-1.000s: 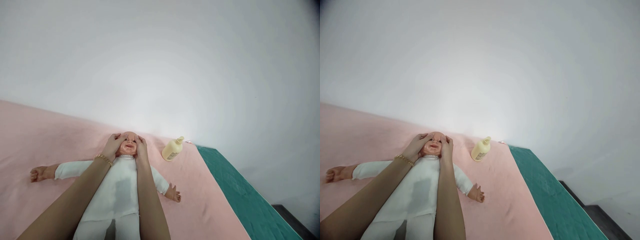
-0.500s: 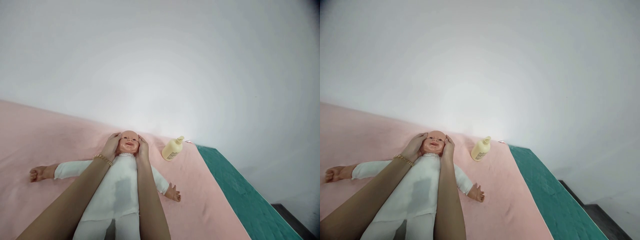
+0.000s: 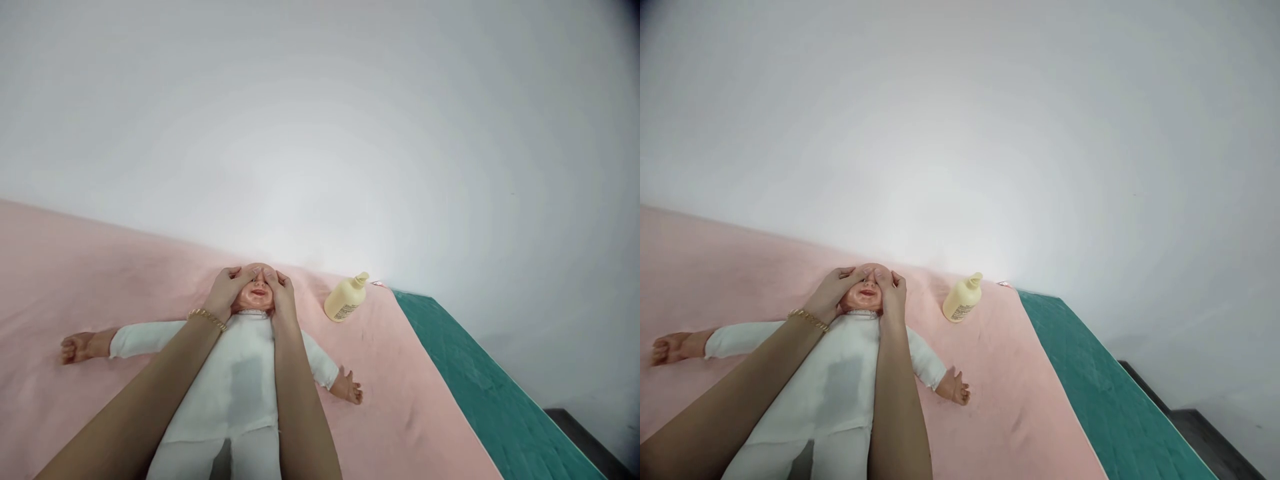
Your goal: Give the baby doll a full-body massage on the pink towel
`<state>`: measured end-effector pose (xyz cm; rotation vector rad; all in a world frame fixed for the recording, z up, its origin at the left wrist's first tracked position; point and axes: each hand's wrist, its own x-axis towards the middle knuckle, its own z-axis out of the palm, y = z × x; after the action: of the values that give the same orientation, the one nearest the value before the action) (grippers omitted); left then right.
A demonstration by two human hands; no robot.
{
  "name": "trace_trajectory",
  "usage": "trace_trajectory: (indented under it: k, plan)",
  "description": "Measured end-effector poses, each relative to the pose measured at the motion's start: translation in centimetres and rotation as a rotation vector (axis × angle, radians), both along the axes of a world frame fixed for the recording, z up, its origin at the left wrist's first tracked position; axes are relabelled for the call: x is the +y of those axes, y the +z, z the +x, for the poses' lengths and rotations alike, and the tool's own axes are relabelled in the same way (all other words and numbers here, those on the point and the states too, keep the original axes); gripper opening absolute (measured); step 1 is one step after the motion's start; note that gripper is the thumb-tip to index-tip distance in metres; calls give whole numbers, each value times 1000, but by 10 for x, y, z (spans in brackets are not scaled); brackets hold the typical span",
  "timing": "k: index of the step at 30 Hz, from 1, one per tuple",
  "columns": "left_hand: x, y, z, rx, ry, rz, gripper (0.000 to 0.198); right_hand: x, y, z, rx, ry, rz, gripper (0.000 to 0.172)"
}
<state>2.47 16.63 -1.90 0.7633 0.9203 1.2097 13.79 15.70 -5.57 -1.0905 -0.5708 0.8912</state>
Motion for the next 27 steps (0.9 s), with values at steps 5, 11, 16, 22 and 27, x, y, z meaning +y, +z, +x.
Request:
trace_trajectory:
  k: [5, 11, 16, 22, 27]
  plan:
    - [5, -5, -1, 12, -9, -14, 66, 1, 2, 0, 47, -48, -84, 47]
    - [5, -6, 3, 0, 4, -22, 52, 4, -2, 2, 45, -27, -76, 32]
    - [4, -6, 4, -16, 19, -38, 38, 7, -2, 6, 134, 13, -45, 24]
    - [10, -7, 3, -29, 14, -69, 14, 4, 5, 10, 290, 26, -49, 22]
    - [10, -5, 4, -30, 27, -85, 12, 6, -2, 10, 266, 64, -7, 23]
